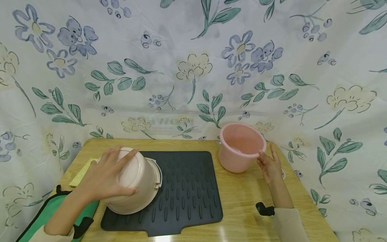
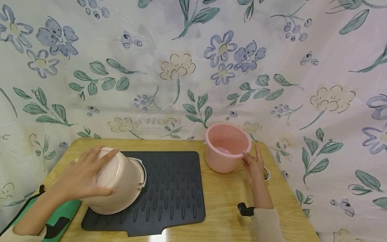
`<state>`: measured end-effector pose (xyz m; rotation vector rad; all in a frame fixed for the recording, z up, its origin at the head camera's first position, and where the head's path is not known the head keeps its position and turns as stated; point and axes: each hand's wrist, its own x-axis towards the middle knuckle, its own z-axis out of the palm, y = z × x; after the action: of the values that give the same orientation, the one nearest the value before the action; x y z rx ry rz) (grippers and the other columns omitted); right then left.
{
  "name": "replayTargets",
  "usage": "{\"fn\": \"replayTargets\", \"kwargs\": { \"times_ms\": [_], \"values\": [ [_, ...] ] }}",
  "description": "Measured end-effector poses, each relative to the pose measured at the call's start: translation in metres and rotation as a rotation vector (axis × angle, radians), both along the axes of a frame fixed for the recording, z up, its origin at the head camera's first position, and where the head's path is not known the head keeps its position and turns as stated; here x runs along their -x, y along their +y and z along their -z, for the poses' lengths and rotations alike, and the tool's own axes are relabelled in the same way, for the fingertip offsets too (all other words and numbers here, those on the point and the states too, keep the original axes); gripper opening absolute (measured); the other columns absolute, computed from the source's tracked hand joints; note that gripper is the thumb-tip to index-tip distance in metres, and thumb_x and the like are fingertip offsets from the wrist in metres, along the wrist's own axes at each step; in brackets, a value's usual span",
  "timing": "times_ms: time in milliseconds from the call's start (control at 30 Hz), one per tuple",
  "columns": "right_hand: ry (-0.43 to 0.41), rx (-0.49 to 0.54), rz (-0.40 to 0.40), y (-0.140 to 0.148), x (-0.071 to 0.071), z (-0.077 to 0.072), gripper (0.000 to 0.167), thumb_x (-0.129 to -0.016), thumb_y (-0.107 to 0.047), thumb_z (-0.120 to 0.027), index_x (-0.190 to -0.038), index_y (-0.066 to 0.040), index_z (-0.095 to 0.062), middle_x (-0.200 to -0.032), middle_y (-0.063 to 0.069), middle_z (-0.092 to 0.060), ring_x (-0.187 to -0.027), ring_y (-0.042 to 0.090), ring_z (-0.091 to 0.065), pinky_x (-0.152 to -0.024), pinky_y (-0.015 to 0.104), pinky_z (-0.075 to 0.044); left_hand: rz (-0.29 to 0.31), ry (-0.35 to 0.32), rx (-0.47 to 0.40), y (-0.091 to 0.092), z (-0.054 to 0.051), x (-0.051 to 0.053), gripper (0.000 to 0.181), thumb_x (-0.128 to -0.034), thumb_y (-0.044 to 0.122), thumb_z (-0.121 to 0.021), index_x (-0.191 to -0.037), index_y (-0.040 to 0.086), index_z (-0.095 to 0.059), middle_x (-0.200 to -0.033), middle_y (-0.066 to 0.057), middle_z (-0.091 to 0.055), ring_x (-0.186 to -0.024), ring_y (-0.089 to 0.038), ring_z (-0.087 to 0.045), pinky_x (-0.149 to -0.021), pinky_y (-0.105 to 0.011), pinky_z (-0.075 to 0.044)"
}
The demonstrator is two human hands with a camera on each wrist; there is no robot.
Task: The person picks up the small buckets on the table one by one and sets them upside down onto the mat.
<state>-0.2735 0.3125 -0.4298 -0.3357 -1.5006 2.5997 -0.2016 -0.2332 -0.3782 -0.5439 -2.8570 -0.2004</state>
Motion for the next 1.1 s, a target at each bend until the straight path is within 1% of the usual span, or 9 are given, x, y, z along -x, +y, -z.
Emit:
{"fn": "replayTargets", "kwargs": {
  "times_ms": [100,233,300,400,567,700,900,1000,1100],
  "values": [
    [-0.012,0.012,0.002,0.0,0.001,-0.002,0.085,-0.097,-0.003,-0.058,-0.161,-0.032,-0.01,-0.093,-0.002,-0.064,-0.066,0.007,-0.063,-0.065,0.016,-0.053,0.0,-0.024,-0.001,0.001,0.0,0.006,0.119,-0.0604,0.089,-0.065,-0.158,0.034,-0.024,-0.153,-0.025,-0.029,-0.136,-0.047,-0.031,-0.077,-0.079,-0.037],
    [0.002,0.041,-0.009,0.002,0.002,-0.002,0.086,-0.097,-0.002,-0.058,-0.161,-0.029,-0.007,-0.081,-0.002,-0.066,-0.065,0.008,-0.064,-0.066,0.018,-0.054,0.015,-0.061,-0.016,0.005,0.001,0.015,0.118,-0.0595,0.089,-0.065,-0.157,0.034,-0.027,-0.154,-0.024,-0.029,-0.137,-0.048,-0.031,-0.08,-0.082,-0.034],
    [0.011,0.043,-0.017,0.003,0.002,-0.002,0.087,-0.097,-0.002,-0.058,-0.161,-0.027,-0.005,-0.076,-0.002,-0.066,-0.065,0.009,-0.065,-0.067,0.019,-0.055,0.022,-0.081,-0.023,0.008,0.001,0.019,0.118,-0.0587,0.089,-0.065,-0.156,0.034,-0.029,-0.154,-0.023,-0.03,-0.137,-0.048,-0.031,-0.08,-0.081,-0.035],
    [0.019,0.028,-0.025,0.004,0.002,-0.002,0.086,-0.098,-0.002,-0.057,-0.161,-0.024,-0.004,-0.075,-0.002,-0.067,-0.066,0.009,-0.066,-0.069,0.019,-0.055,0.027,-0.104,-0.018,0.011,0.001,0.024,0.117,-0.0587,0.09,-0.064,-0.155,0.033,-0.031,-0.154,-0.023,-0.031,-0.137,-0.048,-0.032,-0.08,-0.081,-0.035],
    [0.029,-0.014,-0.053,0.003,0.002,-0.003,0.083,-0.099,-0.001,-0.054,-0.161,-0.021,-0.003,-0.077,-0.002,-0.068,-0.067,0.008,-0.066,-0.069,0.018,-0.055,0.016,-0.121,-0.002,0.012,0.002,0.028,0.116,-0.0592,0.09,-0.064,-0.155,0.032,-0.033,-0.153,-0.024,-0.033,-0.135,-0.049,-0.033,-0.08,-0.083,-0.033],
    [0.035,-0.052,-0.077,0.003,0.004,-0.006,0.08,-0.101,0.0,-0.051,-0.161,-0.018,-0.002,-0.079,-0.003,-0.068,-0.067,0.007,-0.066,-0.069,0.018,-0.055,0.005,-0.142,-0.012,0.012,0.003,0.031,0.116,-0.0597,0.088,-0.066,-0.155,0.031,-0.033,-0.153,-0.025,-0.032,-0.136,-0.05,-0.032,-0.08,-0.083,-0.032],
    [0.018,-0.072,-0.109,0.003,0.006,-0.008,0.075,-0.102,0.001,-0.046,-0.161,-0.016,-0.004,-0.09,-0.003,-0.064,-0.069,0.008,-0.064,-0.068,0.018,-0.055,0.002,-0.19,-0.027,0.013,0.002,0.034,0.113,-0.0624,0.085,-0.067,-0.155,0.029,-0.034,-0.154,-0.026,-0.03,-0.137,-0.052,-0.03,-0.08,-0.085,-0.03],
    [0.015,-0.057,-0.128,0.003,0.006,-0.009,0.076,-0.101,0.003,-0.045,-0.161,-0.016,-0.003,-0.087,-0.002,-0.064,-0.068,0.009,-0.064,-0.068,0.019,-0.056,0.003,-0.205,-0.027,0.012,0.002,0.035,0.113,-0.0629,0.084,-0.067,-0.155,0.029,-0.033,-0.154,-0.026,-0.029,-0.138,-0.052,-0.028,-0.08,-0.085,-0.029],
    [0.019,-0.032,-0.135,0.004,0.007,-0.009,0.076,-0.101,0.004,-0.044,-0.161,-0.017,-0.002,-0.079,0.001,-0.064,-0.065,0.011,-0.064,-0.068,0.021,-0.056,0.003,-0.209,-0.026,0.013,0.002,0.037,0.114,-0.063,0.084,-0.067,-0.156,0.029,-0.031,-0.155,-0.026,-0.027,-0.138,-0.053,-0.027,-0.081,-0.085,-0.029]
  ]
}}
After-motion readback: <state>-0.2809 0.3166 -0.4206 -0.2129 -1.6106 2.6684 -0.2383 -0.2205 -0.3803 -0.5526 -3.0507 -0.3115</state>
